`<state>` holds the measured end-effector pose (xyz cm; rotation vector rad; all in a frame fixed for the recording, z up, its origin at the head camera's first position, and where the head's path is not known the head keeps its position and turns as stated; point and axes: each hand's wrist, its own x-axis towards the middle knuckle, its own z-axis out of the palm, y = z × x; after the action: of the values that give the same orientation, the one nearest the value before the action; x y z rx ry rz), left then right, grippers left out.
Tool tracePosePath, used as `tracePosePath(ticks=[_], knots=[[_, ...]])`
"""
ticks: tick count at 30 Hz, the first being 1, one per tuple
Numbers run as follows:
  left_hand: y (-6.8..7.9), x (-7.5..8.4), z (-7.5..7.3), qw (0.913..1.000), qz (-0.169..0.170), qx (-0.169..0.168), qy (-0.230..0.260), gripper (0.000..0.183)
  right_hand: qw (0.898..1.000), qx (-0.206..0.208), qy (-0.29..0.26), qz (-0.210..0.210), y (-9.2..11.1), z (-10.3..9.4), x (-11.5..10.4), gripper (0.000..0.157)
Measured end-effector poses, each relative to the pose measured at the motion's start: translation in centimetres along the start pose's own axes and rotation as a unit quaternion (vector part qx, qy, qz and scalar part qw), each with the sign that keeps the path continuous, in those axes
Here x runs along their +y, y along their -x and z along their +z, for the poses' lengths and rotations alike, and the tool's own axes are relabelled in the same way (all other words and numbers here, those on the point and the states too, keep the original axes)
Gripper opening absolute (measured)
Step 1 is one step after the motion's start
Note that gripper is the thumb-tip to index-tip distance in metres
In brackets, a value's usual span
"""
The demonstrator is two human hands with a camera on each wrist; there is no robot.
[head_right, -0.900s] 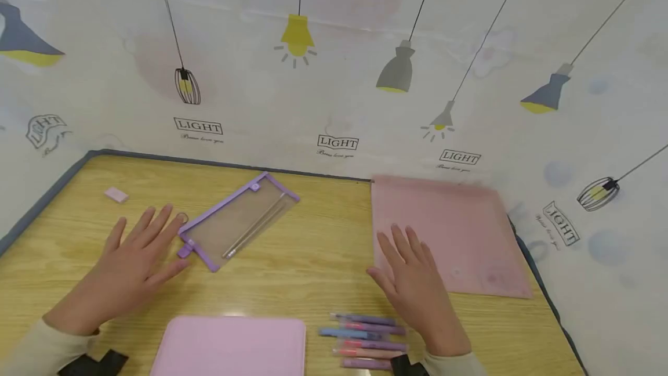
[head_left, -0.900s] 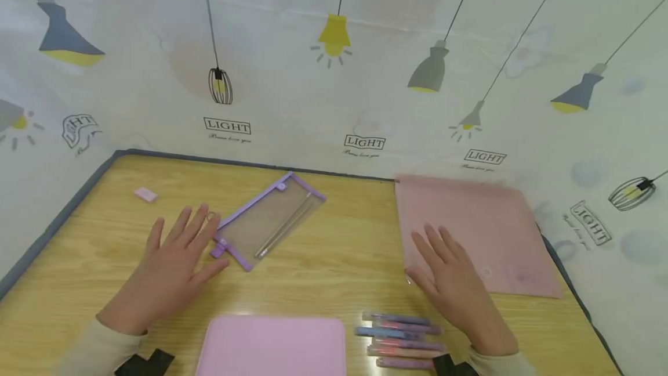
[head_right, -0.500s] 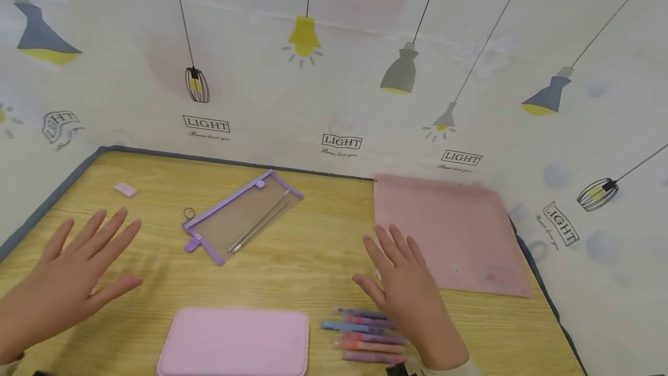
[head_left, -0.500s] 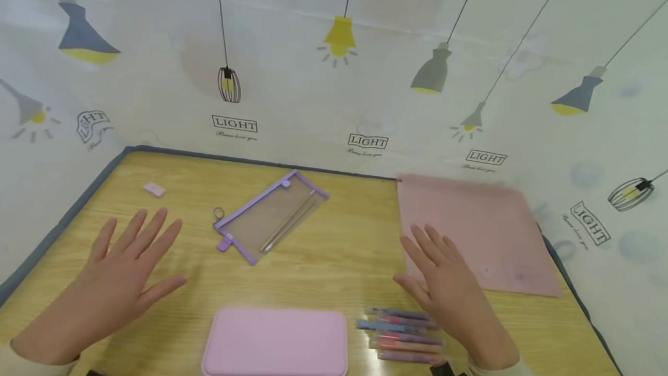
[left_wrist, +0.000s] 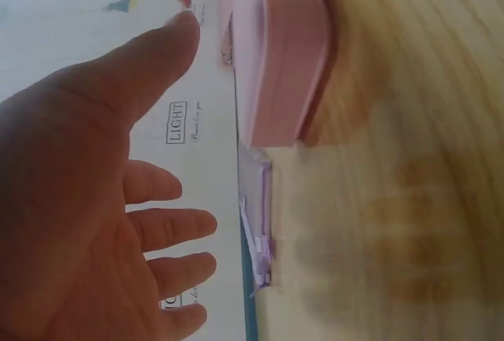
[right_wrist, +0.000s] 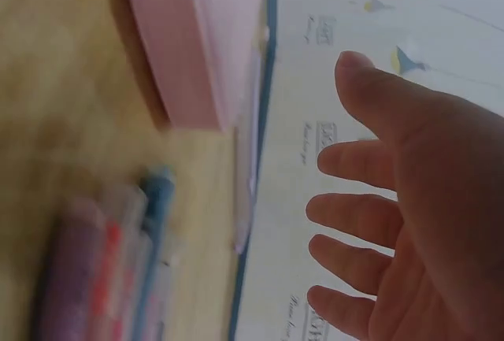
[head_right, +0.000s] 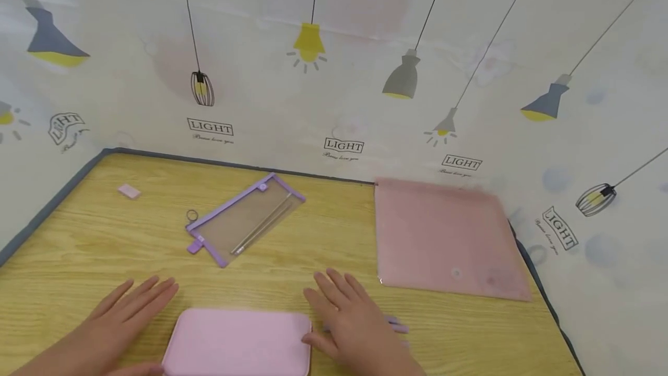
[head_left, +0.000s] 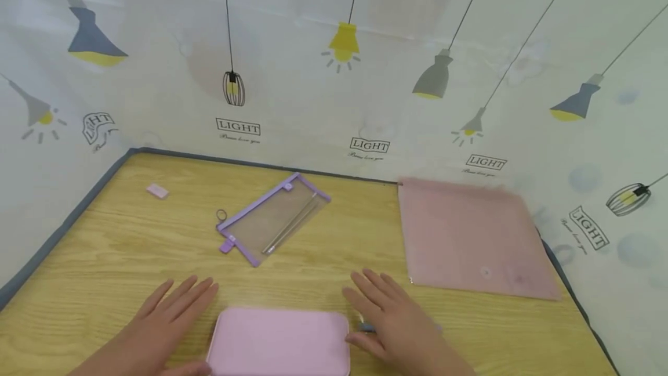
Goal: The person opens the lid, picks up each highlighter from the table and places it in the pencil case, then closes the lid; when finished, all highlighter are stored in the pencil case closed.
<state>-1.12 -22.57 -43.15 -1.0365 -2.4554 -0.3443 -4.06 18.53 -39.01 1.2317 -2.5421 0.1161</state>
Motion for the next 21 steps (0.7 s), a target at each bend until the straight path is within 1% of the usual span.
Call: tracePosePath(ticks=[3,8,11,12,15,18,21], knots=[[0.1,0.0,0.5,0.9999,0.009,0.002,0.013,0.098,1.0,-0.008,-0.004,-0.022,0.1,0.9,-0.7,0.061],[0.4,0.0,1.7,0.9993,0.011,-0.005,0.035,0.1,0.998,-0.047,-0.022,-0.027,0.3,1.9,-1.8,0.059],[0.3,0.2,2.4,0.9992,0.013,-0.013,0.036,0.103,0.997,-0.056,-0.028,-0.033,0.4,2.4,-2.4,0.062],[0.3,0.3,2.6,0.9992,0.014,-0.016,0.035,0.104,0.997,-0.056,-0.027,-0.035,0.4,2.5,-2.5,0.064],[-0.1,0.8,2.9,0.9993,0.015,-0.019,0.029,0.108,0.996,-0.071,-0.035,-0.032,0.5,2.7,-3.0,0.07],[-0.5,1.6,3.0,0.9993,-0.003,-0.025,0.028,0.106,0.994,-0.093,-0.051,-0.02,0.5,2.8,-3.4,0.077],[-0.8,2.3,2.9,0.9987,-0.022,-0.03,0.036,0.103,0.992,-0.106,-0.062,-0.016,0.3,2.7,-3.7,0.079]])
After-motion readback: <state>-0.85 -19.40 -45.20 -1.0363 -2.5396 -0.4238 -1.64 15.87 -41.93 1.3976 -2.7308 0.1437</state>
